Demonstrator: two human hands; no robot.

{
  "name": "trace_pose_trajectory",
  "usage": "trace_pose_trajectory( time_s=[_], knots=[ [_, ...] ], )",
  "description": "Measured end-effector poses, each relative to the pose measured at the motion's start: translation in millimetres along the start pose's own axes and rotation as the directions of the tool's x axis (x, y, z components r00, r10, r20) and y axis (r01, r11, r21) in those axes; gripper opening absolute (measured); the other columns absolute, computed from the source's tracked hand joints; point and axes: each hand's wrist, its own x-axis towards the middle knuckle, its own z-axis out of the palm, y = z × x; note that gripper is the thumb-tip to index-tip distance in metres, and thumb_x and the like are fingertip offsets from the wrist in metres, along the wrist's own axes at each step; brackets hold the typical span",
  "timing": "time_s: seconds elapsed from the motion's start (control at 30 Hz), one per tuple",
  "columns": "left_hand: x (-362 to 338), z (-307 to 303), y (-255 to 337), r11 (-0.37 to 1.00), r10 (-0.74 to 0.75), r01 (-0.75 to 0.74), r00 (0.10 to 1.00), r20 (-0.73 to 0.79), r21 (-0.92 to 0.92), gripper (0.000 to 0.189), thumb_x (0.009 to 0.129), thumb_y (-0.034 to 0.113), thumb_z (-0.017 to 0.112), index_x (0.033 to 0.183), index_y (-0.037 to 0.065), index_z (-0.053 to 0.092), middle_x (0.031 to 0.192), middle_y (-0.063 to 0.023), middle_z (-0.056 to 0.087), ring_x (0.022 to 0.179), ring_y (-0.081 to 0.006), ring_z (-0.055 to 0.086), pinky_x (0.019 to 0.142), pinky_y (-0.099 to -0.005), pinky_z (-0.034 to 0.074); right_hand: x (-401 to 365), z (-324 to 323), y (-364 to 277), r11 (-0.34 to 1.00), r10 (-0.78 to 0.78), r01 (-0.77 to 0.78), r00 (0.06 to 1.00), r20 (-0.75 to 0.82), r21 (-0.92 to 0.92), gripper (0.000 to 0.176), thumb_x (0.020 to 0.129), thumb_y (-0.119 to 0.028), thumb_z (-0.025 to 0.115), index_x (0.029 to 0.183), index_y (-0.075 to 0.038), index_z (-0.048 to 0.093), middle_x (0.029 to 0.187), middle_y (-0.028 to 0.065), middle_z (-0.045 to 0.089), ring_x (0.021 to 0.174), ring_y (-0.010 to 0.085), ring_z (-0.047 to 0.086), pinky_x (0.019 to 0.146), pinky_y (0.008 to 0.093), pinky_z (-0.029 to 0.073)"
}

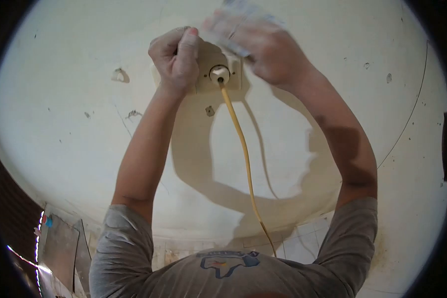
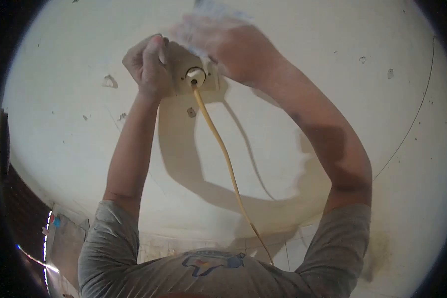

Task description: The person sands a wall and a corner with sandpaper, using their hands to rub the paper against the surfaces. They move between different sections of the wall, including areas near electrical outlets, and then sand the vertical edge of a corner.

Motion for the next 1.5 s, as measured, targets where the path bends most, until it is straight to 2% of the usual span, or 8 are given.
trace_pose_trajectory(
  time_s=[0.1,0.23,0.4,0.57,0.93,1.1,1.23,1.5],
  knots=[
    [5,2,4,0.988,-0.025,0.024,1.0,0.005,0.152,0.041,0.099,0.011,0.052,0.061,0.005,0.039,0.061,0.0009,0.039,0.057,-0.0082,0.033,0.053,-0.0288,0.025,-13,19,26,0.998,-0.051,0.053,0.989,0.139,-0.014,0.062,0.084,-0.004,0.067,0.143,-0.019,0.058,0.146,0.0102,0.057,0.134,0.0298,0.054,0.11,0.0429,0.047],
    [7,0,-10,0.99,-0.03,0.016,0.995,-0.091,-0.142,0.044,0.097,0.011,0.056,0.057,0.003,0.039,0.053,0.0024,0.035,0.05,-0.007,0.03,0.046,-0.03,0.022,-30,2,28,0.999,-0.017,0.023,0.974,0.228,-0.025,0.057,0.088,-0.015,0.067,0.144,-0.017,0.057,0.149,0.0091,0.054,0.14,0.03,0.048,0.116,0.0452,0.041],
    [5,9,6,0.988,0.047,-0.048,0.999,0.01,0.148,0.041,0.092,0.009,0.06,0.058,0.0,0.038,0.052,-0.0046,0.028,0.048,-0.0116,0.024,0.045,-0.0326,0.019,-81,-34,41,0.973,0.048,0.043,0.923,0.383,-0.226,0.055,0.092,-0.031,0.063,0.144,-0.018,0.057,0.155,0.0069,0.048,0.146,0.0312,0.042,0.122,0.0486,0.031],
    [3,4,1,0.993,0.057,-0.056,0.998,-0.006,0.107,0.053,0.101,0.028,0.055,0.056,0.003,0.04,0.052,-0.0014,0.037,0.048,-0.0107,0.033,0.047,-0.0302,0.021,-75,-39,43,0.914,0.093,0.119,0.869,0.486,-0.388,0.058,0.091,-0.037,0.06,0.148,-0.025,0.054,0.16,0.0043,0.042,0.148,0.0283,0.038,0.124,0.0484,0.029],
    [-2,2,-2,0.996,0.09,-0.089,0.982,-0.169,0.013,0.042,0.097,0.016,0.051,0.058,0.003,0.039,0.054,-0.0008,0.036,0.05,-0.0103,0.031,0.048,-0.0297,0.021,19,-21,26,0.934,-0.116,0.273,0.842,0.527,-0.232,0.057,0.091,-0.024,0.062,0.148,-0.024,0.052,0.161,0.0024,0.041,0.147,0.0251,0.039,0.123,0.0441,0.034],
    [6,9,-5,0.968,0.234,-0.212,0.955,-0.181,0.133,0.029,0.081,0.002,0.056,0.059,0.003,0.037,0.052,-0.0035,0.032,0.049,-0.0133,0.03,0.045,-0.0328,0.021,-6,-43,40,0.911,-0.127,0.313,0.833,0.538,-0.27,0.06,0.083,-0.017,0.06,0.143,-0.019,0.058,0.16,0.0056,0.043,0.146,0.0292,0.042,0.121,0.0476,0.035],
    [-1,5,-9,0.973,0.214,-0.191,0.954,-0.208,0.126,0.029,0.08,0.003,0.058,0.059,0.003,0.037,0.053,-0.0035,0.032,0.048,-0.0145,0.029,0.044,-0.0322,0.023,-18,-32,33,0.949,-0.089,0.215,0.883,0.461,-0.229,0.072,0.076,-0.01,0.058,0.147,-0.016,0.053,0.159,0.008,0.043,0.147,0.0305,0.04,0.122,0.05,0.033],
    [-3,10,-4,0.966,0.227,-0.191,0.95,-0.215,0.173,0.038,0.092,0.007,0.055,0.06,0.004,0.034,0.057,0.0027,0.03,0.054,-0.0058,0.027,0.048,-0.0278,0.018,-16,14,-5,0.997,-0.041,0.06,0.952,0.304,-0.052,0.068,0.088,-0.029,0.067,0.151,-0.01,0.048,0.157,0.0093,0.045,0.147,0.0303,0.039,0.122,0.0489,0.031]
  ],
)
